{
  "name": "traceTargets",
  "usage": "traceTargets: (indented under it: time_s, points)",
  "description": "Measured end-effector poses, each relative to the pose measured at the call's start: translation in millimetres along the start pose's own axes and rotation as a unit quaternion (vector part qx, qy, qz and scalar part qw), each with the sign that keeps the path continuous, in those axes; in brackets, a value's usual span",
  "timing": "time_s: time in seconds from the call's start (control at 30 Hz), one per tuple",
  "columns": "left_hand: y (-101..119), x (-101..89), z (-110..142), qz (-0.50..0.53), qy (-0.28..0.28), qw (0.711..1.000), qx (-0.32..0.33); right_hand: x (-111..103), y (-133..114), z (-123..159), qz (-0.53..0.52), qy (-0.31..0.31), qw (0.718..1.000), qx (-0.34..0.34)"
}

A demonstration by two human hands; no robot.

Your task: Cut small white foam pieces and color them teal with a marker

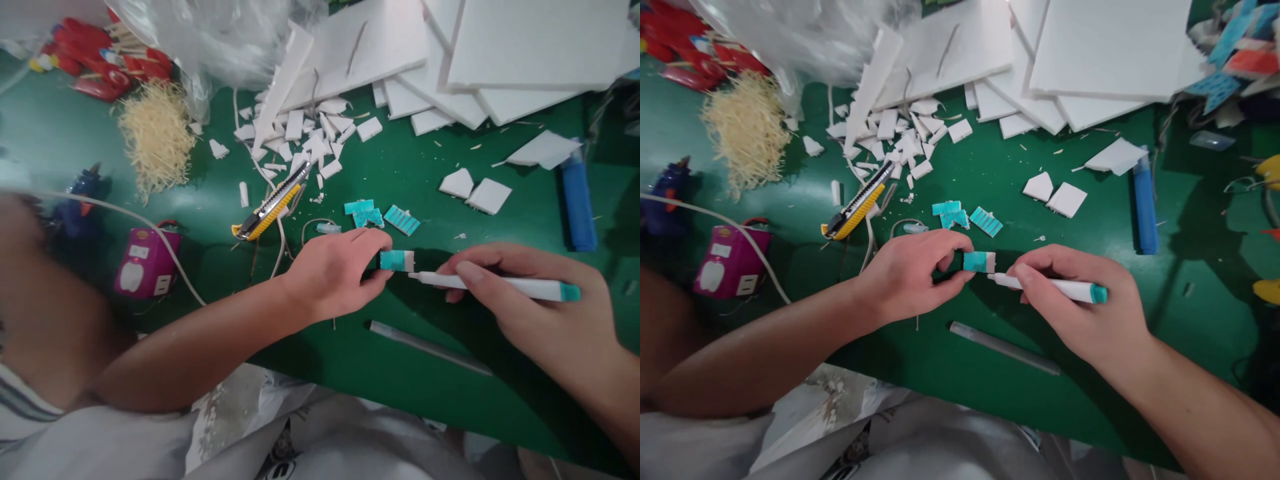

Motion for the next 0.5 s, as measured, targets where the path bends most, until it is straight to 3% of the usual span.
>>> traceTargets:
  time_s: [0.13, 0.3, 0.5]
  points:
    - [-0.4, -0.6, 0.4, 0.001, -0.003, 1.0, 0.001, -3.7, -0.6, 1.1, -0.014, 0.021, 1.0, 0.01]
    - [-1.6, -1.4, 1.0, 0.0, -0.001, 1.0, 0.002, 4.2, -1.8, 2.5, -0.007, -0.018, 1.0, -0.001]
    - [-1.3, -2.3, 2.3, -0.001, 0.005, 1.0, 0.01, -3.0, -0.8, 2.1, -0.033, 0.043, 0.998, 0.022]
Point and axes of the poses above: each hand's wrist, its own z-axis away from the middle knuckle, its own x-axis out of the palm, y = z × x, the point moved 9 cm from there along -z, towards the middle knuckle, and after that the axes turned 4 degrees about -x, right-handed, at the moved point
